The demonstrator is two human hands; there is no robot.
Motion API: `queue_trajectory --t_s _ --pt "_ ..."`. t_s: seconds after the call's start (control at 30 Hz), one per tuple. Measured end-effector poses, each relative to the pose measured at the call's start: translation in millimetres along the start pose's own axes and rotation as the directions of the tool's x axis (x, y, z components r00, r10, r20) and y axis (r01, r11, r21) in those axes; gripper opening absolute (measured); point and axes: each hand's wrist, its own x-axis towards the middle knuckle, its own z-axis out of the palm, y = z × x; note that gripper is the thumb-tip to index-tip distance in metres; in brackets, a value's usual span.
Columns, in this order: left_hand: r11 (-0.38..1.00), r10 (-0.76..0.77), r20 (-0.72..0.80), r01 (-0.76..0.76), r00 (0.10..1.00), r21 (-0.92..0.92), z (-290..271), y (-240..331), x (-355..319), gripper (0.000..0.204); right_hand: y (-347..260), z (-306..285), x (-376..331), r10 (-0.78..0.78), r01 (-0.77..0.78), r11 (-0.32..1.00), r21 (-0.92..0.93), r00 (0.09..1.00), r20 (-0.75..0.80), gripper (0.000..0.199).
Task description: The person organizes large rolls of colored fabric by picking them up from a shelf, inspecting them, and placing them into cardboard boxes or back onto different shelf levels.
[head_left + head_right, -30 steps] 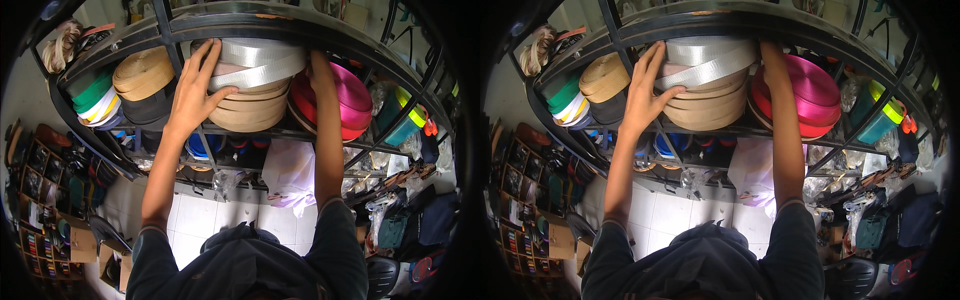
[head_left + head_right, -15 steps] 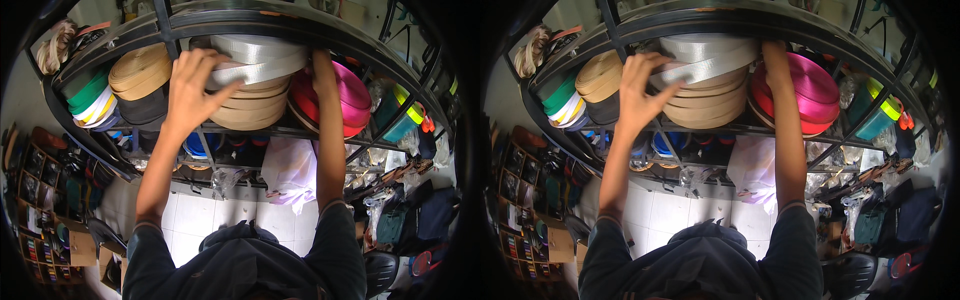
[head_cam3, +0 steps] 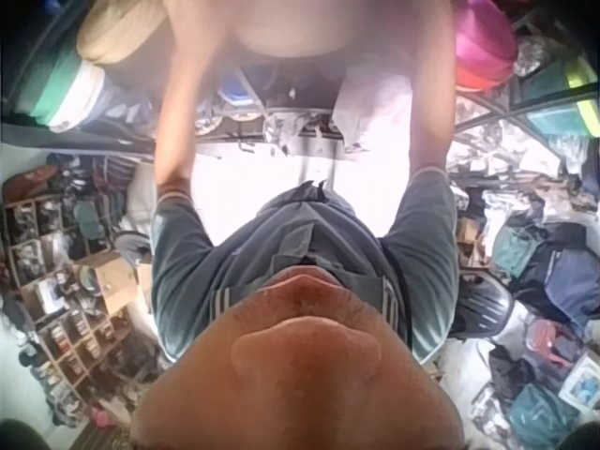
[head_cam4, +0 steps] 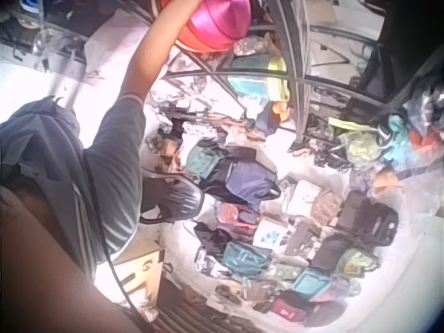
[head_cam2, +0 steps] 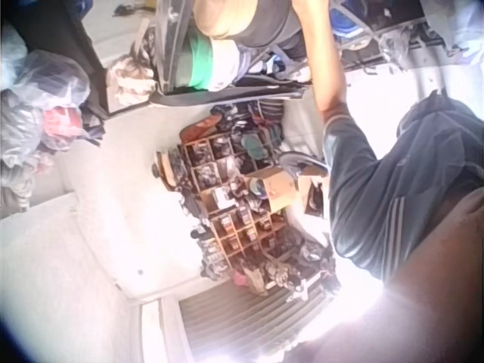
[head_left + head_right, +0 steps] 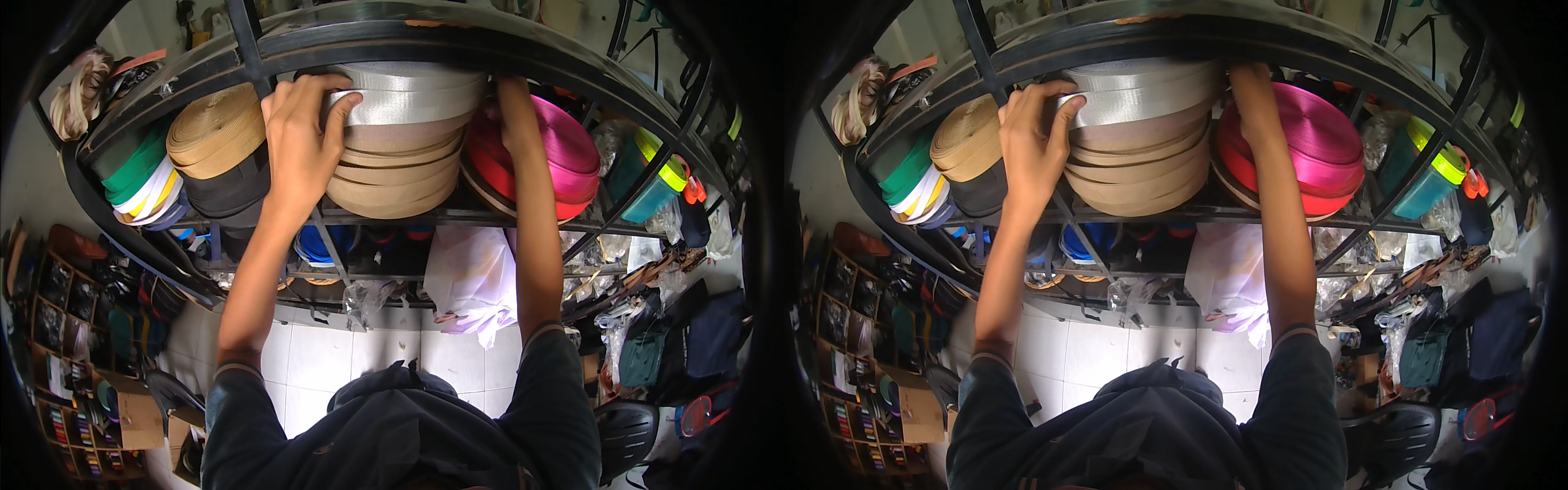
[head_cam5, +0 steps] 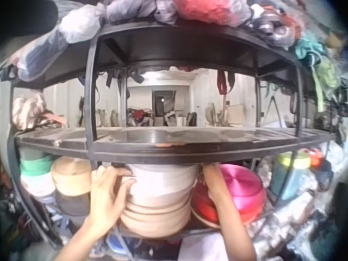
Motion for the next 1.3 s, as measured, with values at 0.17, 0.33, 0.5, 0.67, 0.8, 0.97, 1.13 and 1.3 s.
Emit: queue_trajectory --t_s 0.17,0.33,0.5,0.67,0.8,0.97,1.13,1.3 --pt "0.996 -0.052 -0.145 0.062 0.988 0.067 28 -1 -4 0.040 13 2 0 -0.055 0.055 0.998 0.000 0.997 -0.052 0.034" --pt "0.966 -0.255 -0.123 0.249 0.959 -0.066 34 -1 -10 0.045 9 6 -6 0.011 -0.010 0.998 0.062 1.000 -0.016 0.038" --pt "0.929 -0.327 -0.163 0.284 0.931 -0.238 32 -2 -9 0.047 27 0 8 -0.024 0.012 0.981 0.195 0.998 0.060 0.040" --pt "0.975 -0.141 -0.218 0.097 0.966 -0.201 35 5 -7 0.042 67 -31 29 -0.275 0.269 0.961 0.061 0.952 0.137 0.049" --pt "0.986 0.086 -0.118 -0.101 0.989 -0.133 28 -11 -14 0.045 50 -34 30 -0.151 0.152 0.988 -0.001 0.983 0.107 0.054" --pt "0.986 0.168 0.058 -0.168 0.984 -0.011 9 -4 -27 0.070 -13 2 5 0.210 -0.211 0.949 0.233 0.977 0.031 0.057" --pt "0.983 0.184 0.116 -0.184 0.976 -0.008 16 -3 -27 0.063 22 -18 23 -0.197 0.195 0.976 0.094 0.980 0.004 0.055" --pt "0.974 0.220 0.089 -0.215 0.971 -0.064 13 -20 -29 0.045 -29 -14 -18 0.176 -0.081 0.852 0.517 0.975 -0.138 0.039"
